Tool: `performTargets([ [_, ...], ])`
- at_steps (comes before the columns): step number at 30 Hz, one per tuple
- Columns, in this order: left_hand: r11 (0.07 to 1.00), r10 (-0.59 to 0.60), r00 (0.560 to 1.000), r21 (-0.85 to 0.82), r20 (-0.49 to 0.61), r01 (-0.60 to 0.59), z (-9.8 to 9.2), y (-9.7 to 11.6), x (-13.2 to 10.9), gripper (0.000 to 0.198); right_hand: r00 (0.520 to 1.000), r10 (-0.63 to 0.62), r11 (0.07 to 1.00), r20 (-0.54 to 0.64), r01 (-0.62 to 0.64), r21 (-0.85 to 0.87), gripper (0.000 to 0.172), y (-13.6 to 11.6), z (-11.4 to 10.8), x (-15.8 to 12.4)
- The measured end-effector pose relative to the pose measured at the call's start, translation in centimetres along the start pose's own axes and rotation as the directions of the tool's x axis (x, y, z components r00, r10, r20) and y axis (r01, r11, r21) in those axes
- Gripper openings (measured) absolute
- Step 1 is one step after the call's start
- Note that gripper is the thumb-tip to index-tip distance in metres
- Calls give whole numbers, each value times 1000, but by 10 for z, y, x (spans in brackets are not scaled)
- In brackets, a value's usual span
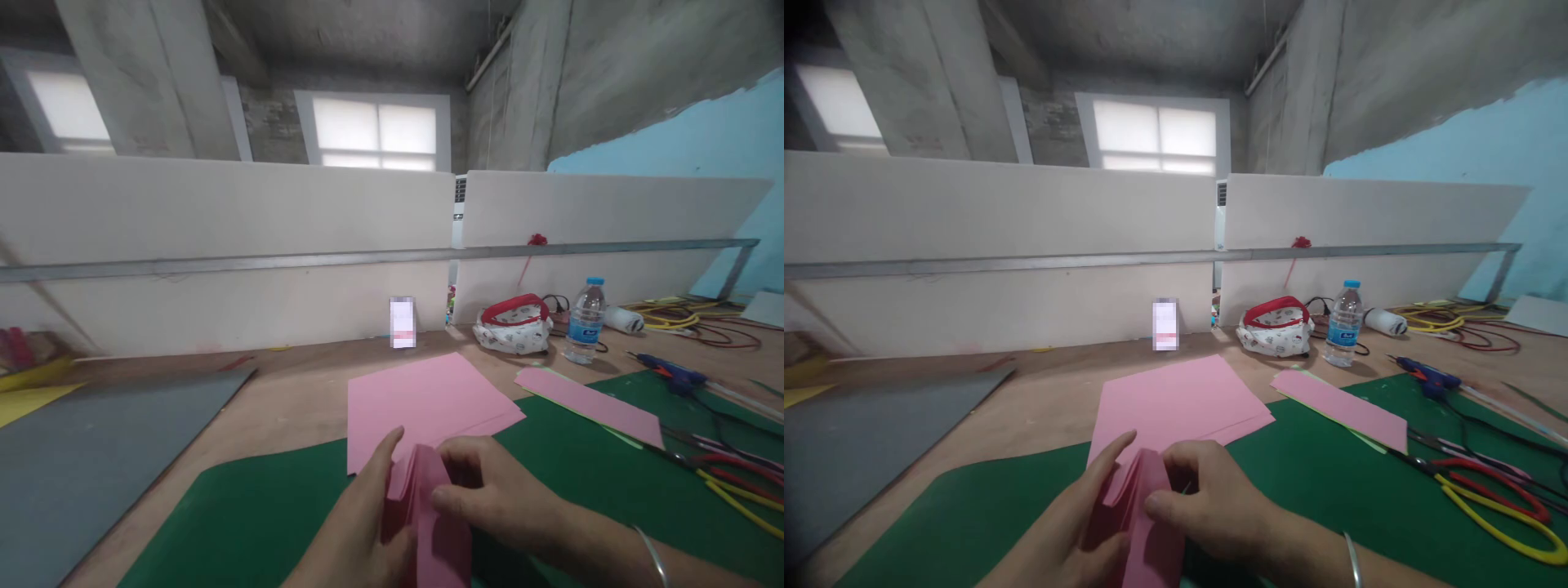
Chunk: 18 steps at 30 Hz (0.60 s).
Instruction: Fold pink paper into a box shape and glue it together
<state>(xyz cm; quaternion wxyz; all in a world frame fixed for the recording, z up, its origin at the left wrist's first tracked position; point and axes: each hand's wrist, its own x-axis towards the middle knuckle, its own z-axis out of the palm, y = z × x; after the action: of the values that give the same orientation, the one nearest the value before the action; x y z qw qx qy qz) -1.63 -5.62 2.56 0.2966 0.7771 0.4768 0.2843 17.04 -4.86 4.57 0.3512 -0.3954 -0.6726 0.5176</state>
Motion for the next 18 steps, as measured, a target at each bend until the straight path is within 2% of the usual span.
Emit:
performTargets([
  [2,998,58,998,-30,-24,-59,7,-1,-2,73,998,-36,999,-55,35,-20,25,-2,1,-2],
  [5,989,144,978,4,-150,-146,15,-4,-4,74,995,-80,997,-51,80,-14,29,-5,-1,-2],
  [8,984,146,939,143,-312,-105,12,-6,-4,66,998,-54,998,-41,56,43,25,-6,-4,-1],
  [10,959,177,905,274,-388,-70,6,-6,-2,47,998,-22,996,-64,27,84,26,-6,-6,0],
  [13,862,296,910,491,-290,-124,-1,-1,0,9,995,-19,999,-98,22,28,29,-6,-7,0],
  [15,810,348,912,559,-217,-176,-4,5,0,20,992,-54,995,-111,44,-88,27,-5,-7,-1],
  [16,811,354,909,556,-219,-182,-5,8,0,23,990,-82,986,-118,63,-153,26,-5,-8,-1],
  [18,867,314,914,470,-256,-167,-8,15,-1,25,978,-157,954,-140,113,-279,29,-3,-10,-1],
])
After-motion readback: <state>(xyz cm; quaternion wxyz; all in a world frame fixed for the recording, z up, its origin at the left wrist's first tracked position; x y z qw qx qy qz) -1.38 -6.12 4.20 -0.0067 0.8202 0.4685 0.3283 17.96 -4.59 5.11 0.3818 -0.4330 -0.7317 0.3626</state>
